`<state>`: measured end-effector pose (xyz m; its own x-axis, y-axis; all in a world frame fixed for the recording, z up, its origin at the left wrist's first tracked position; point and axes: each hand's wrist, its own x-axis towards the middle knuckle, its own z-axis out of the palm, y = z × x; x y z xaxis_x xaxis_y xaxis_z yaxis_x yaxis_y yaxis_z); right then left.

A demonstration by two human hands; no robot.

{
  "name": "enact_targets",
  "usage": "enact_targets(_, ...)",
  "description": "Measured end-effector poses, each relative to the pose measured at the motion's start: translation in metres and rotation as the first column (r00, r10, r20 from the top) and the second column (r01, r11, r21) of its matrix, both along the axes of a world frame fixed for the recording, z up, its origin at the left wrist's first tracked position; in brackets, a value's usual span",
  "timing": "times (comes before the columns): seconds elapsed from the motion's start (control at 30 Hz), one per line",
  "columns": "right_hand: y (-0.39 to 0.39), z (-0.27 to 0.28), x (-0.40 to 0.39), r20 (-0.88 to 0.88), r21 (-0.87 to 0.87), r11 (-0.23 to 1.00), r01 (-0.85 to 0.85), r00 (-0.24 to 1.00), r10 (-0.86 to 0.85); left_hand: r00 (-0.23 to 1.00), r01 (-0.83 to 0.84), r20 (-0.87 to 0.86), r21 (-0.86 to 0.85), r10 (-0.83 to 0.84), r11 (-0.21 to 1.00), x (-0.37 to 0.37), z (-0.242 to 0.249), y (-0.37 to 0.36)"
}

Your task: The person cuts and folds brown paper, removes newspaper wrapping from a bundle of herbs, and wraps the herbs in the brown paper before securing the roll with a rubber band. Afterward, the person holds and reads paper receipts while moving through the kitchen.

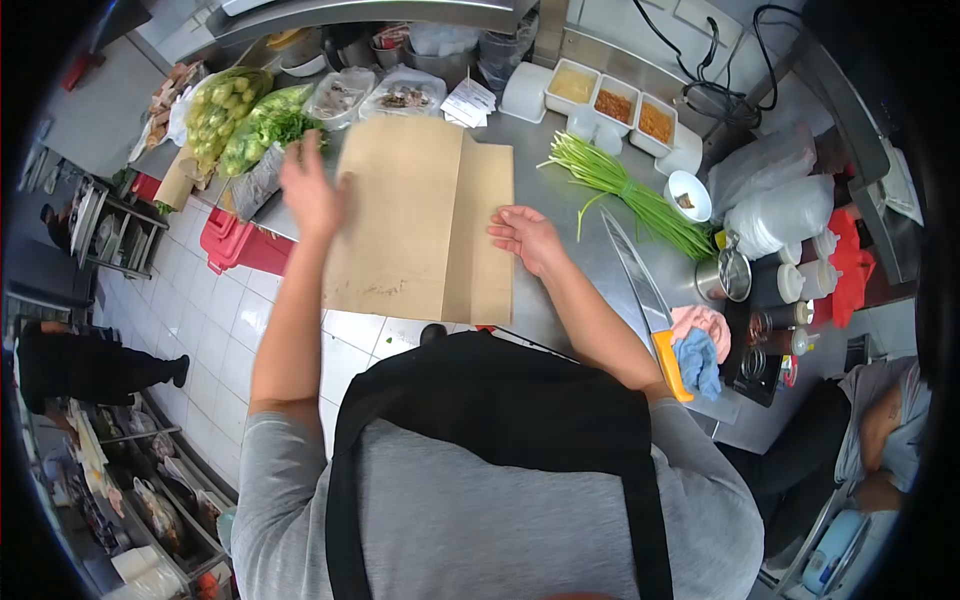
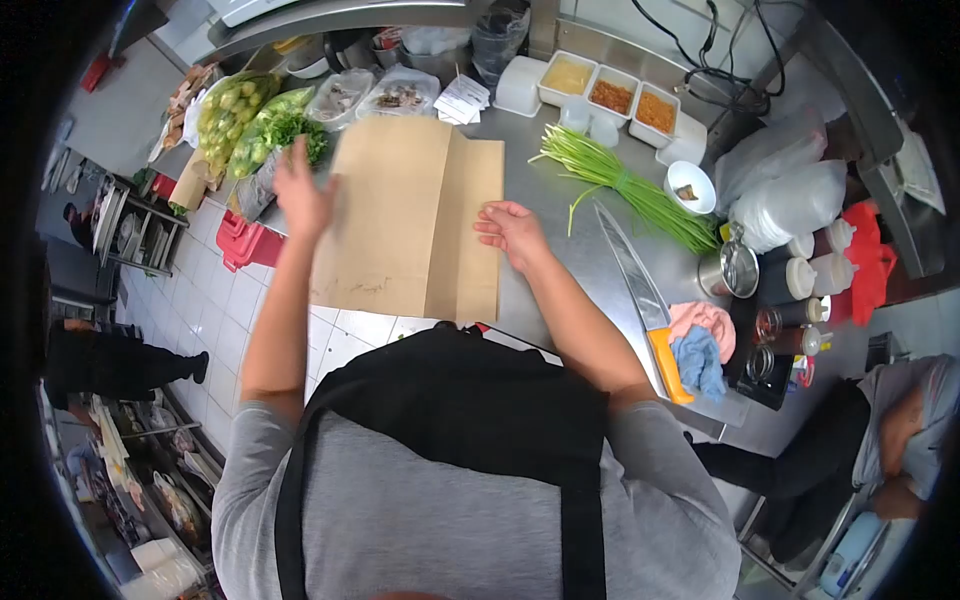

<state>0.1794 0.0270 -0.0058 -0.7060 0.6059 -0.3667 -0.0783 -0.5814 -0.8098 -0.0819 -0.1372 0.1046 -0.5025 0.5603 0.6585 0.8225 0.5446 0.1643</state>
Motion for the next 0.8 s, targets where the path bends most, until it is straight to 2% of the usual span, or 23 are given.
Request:
enact_targets(0.03, -0.005, 0.012, -0.005, 0.041, 0.011, 0.999, 0.052, 0.998, -0.052, 0.991, 0.113, -0.075, 0.029, -0.111, 0.993, 0.027, 0.004, 0.009)
enact_targets(0.07, -0.007, 0.02, -0.008, 0.082, 0.022, 0.994, 0.111, 0.99, -0.113, 0.956, 0.269, 0.113, 0.02, -0.269, 0.963, 0.053, -0.006, 0.021)
enact_targets(0.1, -0.007, 0.022, -0.01, 0.106, 0.057, 0.984, 0.169, 0.979, -0.175, 0.861, 0.42, 0.298, 0.039, -0.412, 0.907, 0.08, -0.02, 0.034)
enact_targets(0.17, -0.01, 0.018, -0.007, 0.164, 0.122, 0.951, 0.284, 0.939, -0.302, 0.655, 0.571, 0.629, -0.048, -0.419, 0.82, 0.125, -0.034, 0.054)
enact_targets(0.27, 0.003, 0.016, -0.001, 0.319, 0.295, 0.943, 0.152, 0.915, -0.248, 0.792, 0.439, 0.562, -0.251, -0.24, 0.862, 0.151, -0.046, 0.061)
enact_targets(0.37, 0.01, 0.025, -0.003, 0.405, 0.222, 0.974, -0.053, 0.913, -0.043, 0.858, 0.362, 0.498, -0.415, -0.125, 0.835, 0.169, -0.058, 0.055)
enact_targets(0.4, 0.008, 0.025, -0.007, 0.4, 0.2, 0.98, -0.021, 0.914, -0.062, 0.867, 0.348, 0.482, -0.396, -0.131, 0.85, 0.172, -0.059, 0.057)
enact_targets(0.5, 0.01, 0.015, -0.012, 0.347, 0.192, 0.977, -0.092, 0.938, 0.02, 0.87, 0.322, 0.469, -0.314, -0.149, 0.893, 0.175, -0.072, 0.055)
enact_targets(0.6, 0.003, 0.011, -0.012, 0.258, 0.225, 0.974, 0.034, 0.962, -0.094, 0.811, 0.338, 0.545, -0.136, -0.214, 0.931, 0.158, -0.082, 0.057)
enact_targets(0.7, 0.0, 0.016, -0.016, 0.354, 0.36, 0.932, 0.039, 0.919, -0.175, 0.684, 0.327, 0.687, 0.014, -0.247, 0.945, 0.134, -0.076, 0.055)
enact_targets(0.73, 0.006, 0.004, -0.024, 0.316, 0.504, 0.86, 0.077, 0.911, -0.266, 0.641, 0.302, 0.731, 0.04, -0.234, 0.953, 0.118, -0.071, 0.054)
enact_targets(0.77, 0.02, -0.005, -0.023, 0.211, 0.567, 0.812, 0.137, 0.929, -0.304, 0.594, 0.274, 0.773, 0.065, -0.222, 0.959, 0.1, -0.067, 0.051)
enact_targets(0.8, 0.031, 0.003, -0.013, 0.104, 0.619, 0.76, 0.199, 0.938, -0.33, 0.601, 0.279, 0.732, 0.183, -0.32, 0.943, 0.078, -0.057, 0.04)
